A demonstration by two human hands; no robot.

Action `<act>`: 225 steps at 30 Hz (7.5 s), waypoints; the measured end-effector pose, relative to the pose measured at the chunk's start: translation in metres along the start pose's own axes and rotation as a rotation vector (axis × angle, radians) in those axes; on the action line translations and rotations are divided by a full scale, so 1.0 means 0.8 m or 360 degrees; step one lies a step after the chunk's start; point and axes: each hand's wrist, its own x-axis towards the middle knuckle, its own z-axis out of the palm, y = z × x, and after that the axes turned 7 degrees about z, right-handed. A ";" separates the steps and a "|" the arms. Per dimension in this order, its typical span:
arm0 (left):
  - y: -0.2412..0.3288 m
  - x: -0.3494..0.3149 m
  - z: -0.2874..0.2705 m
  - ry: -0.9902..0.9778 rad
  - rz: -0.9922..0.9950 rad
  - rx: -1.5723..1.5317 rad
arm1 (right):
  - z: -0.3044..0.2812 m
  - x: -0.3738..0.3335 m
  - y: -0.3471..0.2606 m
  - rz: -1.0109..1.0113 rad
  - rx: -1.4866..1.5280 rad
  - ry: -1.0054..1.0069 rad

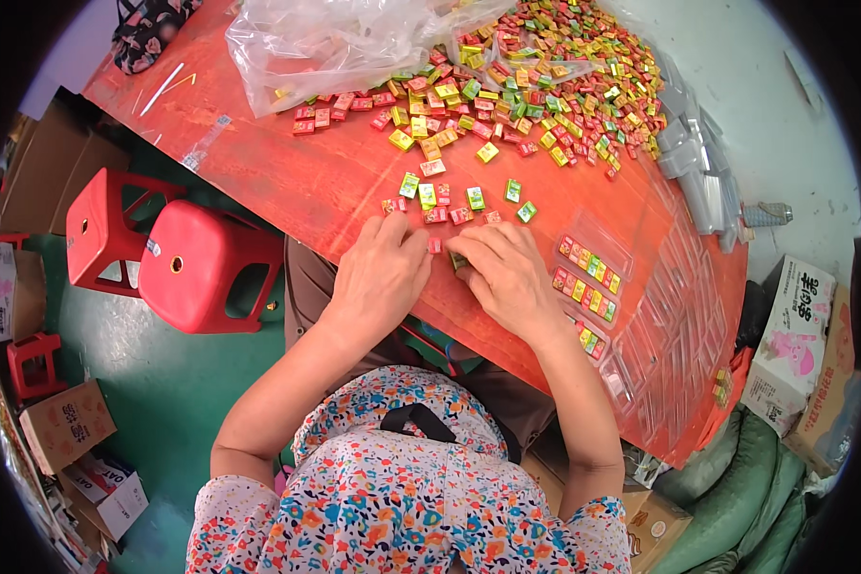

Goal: Packing small colorful candies into plastic compartment trays on a table.

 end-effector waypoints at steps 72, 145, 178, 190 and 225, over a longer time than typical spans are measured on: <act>0.022 0.074 0.034 -0.0259 0.0534 0.0279 | -0.029 -0.018 0.033 0.0264 -0.0076 -0.0043; -0.124 0.144 0.022 -0.0066 0.0399 0.0109 | 0.027 0.147 0.063 -0.0051 -0.0506 0.0112; 0.005 -0.009 -0.031 -0.0381 -0.0092 -0.0299 | -0.045 -0.035 0.030 0.0370 0.0261 -0.0300; 0.014 0.006 -0.022 -0.0425 -0.0064 -0.0379 | -0.020 -0.045 0.019 0.0378 0.0220 -0.0046; 0.079 0.161 0.144 -0.0446 0.1083 0.0113 | -0.098 -0.135 0.167 0.0698 -0.0346 -0.0005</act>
